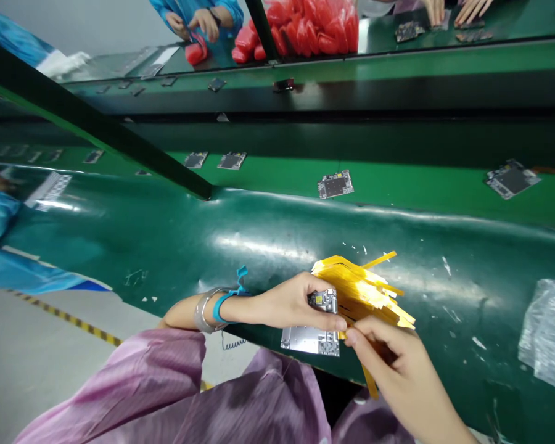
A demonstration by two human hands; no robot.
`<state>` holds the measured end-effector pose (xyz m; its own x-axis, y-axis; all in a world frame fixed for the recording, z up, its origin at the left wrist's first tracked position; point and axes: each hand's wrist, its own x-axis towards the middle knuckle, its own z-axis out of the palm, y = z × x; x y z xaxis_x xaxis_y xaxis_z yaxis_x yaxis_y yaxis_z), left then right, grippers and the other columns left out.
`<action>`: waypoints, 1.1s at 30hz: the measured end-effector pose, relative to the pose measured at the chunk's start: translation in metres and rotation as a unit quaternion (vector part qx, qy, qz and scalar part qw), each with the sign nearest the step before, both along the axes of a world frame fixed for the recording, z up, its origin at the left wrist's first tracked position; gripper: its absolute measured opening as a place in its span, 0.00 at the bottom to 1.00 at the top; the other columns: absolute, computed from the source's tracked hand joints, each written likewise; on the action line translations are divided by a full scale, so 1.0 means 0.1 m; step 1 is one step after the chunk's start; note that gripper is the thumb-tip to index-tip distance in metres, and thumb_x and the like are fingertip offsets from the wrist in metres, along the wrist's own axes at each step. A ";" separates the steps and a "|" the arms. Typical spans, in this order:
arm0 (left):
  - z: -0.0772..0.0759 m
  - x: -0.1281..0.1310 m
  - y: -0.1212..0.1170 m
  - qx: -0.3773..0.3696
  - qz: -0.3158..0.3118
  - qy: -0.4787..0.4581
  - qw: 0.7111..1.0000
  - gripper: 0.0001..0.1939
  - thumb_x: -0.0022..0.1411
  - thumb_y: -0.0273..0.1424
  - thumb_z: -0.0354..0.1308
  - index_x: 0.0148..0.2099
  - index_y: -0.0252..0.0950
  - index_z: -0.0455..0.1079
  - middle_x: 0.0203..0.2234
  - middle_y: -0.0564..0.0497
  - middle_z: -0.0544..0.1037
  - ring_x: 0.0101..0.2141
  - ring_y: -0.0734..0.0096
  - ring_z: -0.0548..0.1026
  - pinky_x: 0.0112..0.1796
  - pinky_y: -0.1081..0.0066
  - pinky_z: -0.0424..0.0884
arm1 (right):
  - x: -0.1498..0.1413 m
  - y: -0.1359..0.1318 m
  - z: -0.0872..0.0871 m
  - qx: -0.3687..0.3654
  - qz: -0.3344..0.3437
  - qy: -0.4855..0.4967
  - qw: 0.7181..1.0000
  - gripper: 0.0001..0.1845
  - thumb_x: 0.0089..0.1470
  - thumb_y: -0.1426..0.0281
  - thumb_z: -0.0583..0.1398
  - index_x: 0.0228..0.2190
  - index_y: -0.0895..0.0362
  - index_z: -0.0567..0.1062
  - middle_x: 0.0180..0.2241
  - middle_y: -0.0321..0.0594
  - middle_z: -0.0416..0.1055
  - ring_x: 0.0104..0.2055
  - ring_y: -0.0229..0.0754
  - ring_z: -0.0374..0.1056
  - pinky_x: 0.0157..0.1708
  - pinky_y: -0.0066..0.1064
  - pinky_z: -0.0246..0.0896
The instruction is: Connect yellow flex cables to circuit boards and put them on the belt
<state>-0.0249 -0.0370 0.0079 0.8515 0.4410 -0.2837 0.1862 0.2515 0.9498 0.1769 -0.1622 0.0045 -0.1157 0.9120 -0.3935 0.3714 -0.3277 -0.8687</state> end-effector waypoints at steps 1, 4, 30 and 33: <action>0.00 0.01 0.00 0.002 -0.001 -0.004 1.000 0.10 0.60 0.36 0.69 0.34 0.33 0.78 0.31 0.52 0.77 0.40 0.69 0.75 0.42 0.71 0.72 | 0.00 -0.01 0.00 0.007 0.002 -0.004 1.000 0.22 0.65 0.54 0.57 0.27 0.54 0.78 0.23 0.36 0.70 0.25 0.38 0.64 0.24 0.26 0.61; 0.00 0.01 0.01 0.013 -0.010 -0.006 1.000 0.09 0.62 0.35 0.67 0.35 0.33 0.76 0.31 0.53 0.76 0.38 0.72 0.74 0.40 0.72 0.70 | 0.01 -0.05 -0.02 0.031 -0.007 -0.019 0.999 0.22 0.66 0.54 0.57 0.27 0.53 0.78 0.21 0.35 0.70 0.23 0.38 0.65 0.23 0.26 0.62; -0.27 -0.54 0.79 0.282 0.272 0.143 0.909 0.18 0.74 0.43 0.49 0.44 0.35 0.74 0.43 0.45 0.82 0.45 0.65 0.78 0.42 0.71 0.72 | -0.04 0.93 -0.17 0.042 -0.104 0.067 0.991 0.24 0.50 0.50 0.69 0.34 0.60 0.84 0.34 0.47 0.83 0.36 0.48 0.78 0.36 0.35 0.71; -0.46 -0.74 1.03 0.333 0.325 0.168 0.869 0.18 0.74 0.42 0.48 0.44 0.35 0.73 0.44 0.45 0.82 0.45 0.64 0.79 0.44 0.70 0.73 | -0.11 1.51 -0.17 0.120 -0.117 0.064 0.984 0.26 0.52 0.52 0.67 0.35 0.66 0.83 0.32 0.48 0.82 0.35 0.43 0.77 0.38 0.31 0.69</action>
<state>-0.0989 0.0665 -0.0377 0.2790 0.9597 0.0339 0.5048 -0.1766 0.8450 0.1655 -0.0109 -0.0124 0.0744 0.9845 -0.1585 0.1936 -0.1702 -0.9662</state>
